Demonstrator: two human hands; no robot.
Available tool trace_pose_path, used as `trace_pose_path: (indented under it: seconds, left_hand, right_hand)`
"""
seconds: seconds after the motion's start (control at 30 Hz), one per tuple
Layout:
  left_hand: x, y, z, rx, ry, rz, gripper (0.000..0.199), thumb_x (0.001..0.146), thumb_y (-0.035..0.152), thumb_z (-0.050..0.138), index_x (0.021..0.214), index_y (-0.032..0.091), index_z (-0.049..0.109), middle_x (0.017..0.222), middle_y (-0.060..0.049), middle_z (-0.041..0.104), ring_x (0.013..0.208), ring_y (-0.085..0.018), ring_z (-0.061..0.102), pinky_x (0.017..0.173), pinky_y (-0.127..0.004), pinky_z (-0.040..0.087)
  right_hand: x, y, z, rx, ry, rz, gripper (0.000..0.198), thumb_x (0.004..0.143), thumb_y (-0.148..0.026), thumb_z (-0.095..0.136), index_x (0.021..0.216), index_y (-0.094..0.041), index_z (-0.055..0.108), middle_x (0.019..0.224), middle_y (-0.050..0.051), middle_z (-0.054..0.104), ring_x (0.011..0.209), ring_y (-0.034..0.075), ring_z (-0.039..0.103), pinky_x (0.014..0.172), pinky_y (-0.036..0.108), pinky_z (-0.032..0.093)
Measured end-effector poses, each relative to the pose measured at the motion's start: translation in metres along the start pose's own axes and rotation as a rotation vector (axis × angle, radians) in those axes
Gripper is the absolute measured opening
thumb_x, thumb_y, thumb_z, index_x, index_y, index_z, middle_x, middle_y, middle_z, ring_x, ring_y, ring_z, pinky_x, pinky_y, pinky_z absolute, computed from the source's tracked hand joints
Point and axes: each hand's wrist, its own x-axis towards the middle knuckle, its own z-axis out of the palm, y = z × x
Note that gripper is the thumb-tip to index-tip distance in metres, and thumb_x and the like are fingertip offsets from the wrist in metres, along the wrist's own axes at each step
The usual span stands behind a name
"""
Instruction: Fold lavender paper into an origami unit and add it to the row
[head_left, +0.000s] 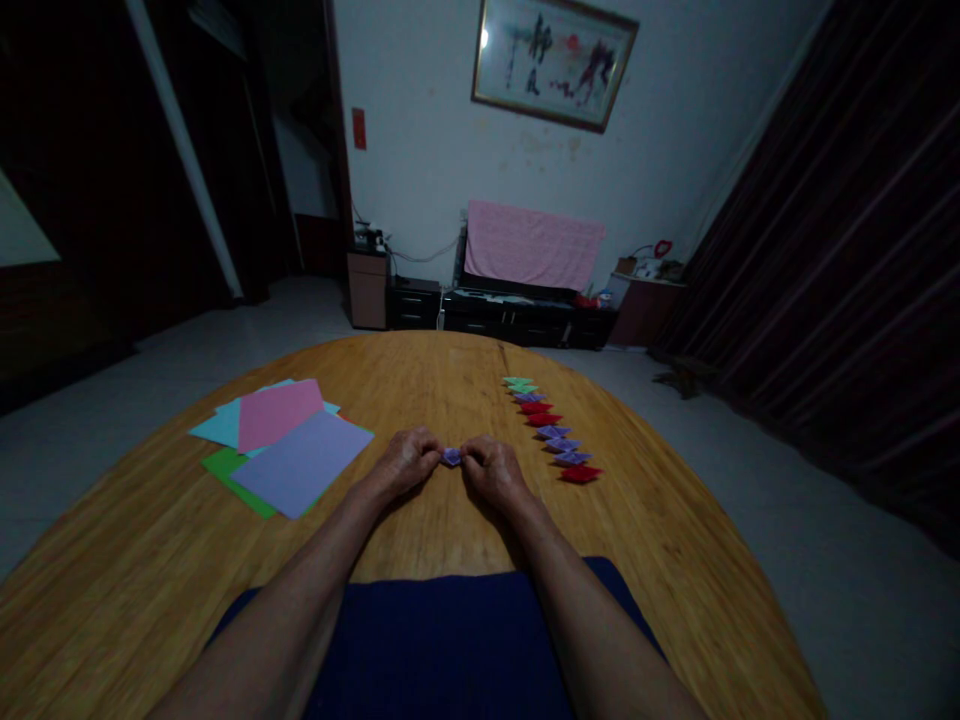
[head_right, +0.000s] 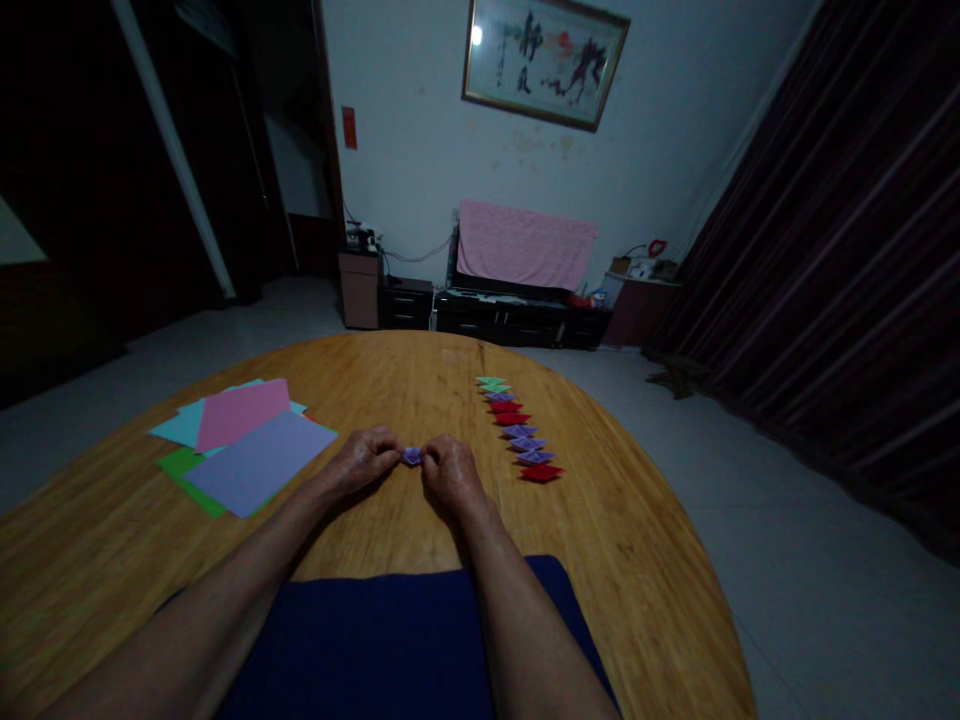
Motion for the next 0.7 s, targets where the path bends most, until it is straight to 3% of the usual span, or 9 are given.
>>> trace_pose_path:
  seconds: [0.4,0.7]
  left_hand:
    - [-0.0008,-0.0015,0.0005,-0.024,0.014,0.007,0.018,0.081,0.021,0.056,0.076,0.019,0.073,0.077,-0.003,0.066,0.075,-0.015,0.058,0.072,-0.026,0.043]
    - [0.0002,-0.0020,0.0030,-0.024,0.024,0.024,0.020,0.083,0.021,0.056,0.076,0.019,0.074,0.076,-0.003,0.066,0.074,-0.015,0.058,0.071,-0.025,0.042]
  right_hand:
    - [-0.0002,0.0001,-0.0031,0.025,0.029,0.036,0.021,0.078,-0.010,0.057,0.086,-0.020,0.074,0.087,0.005,0.073,0.082,0.018,0.066,0.077,0.027,0.047]
    - [0.0010,0.0012,-0.0049,0.018,0.007,0.067,0.018,0.081,-0.011,0.057,0.079,-0.019,0.074,0.081,0.005,0.072,0.077,0.017,0.064,0.072,0.025,0.046]
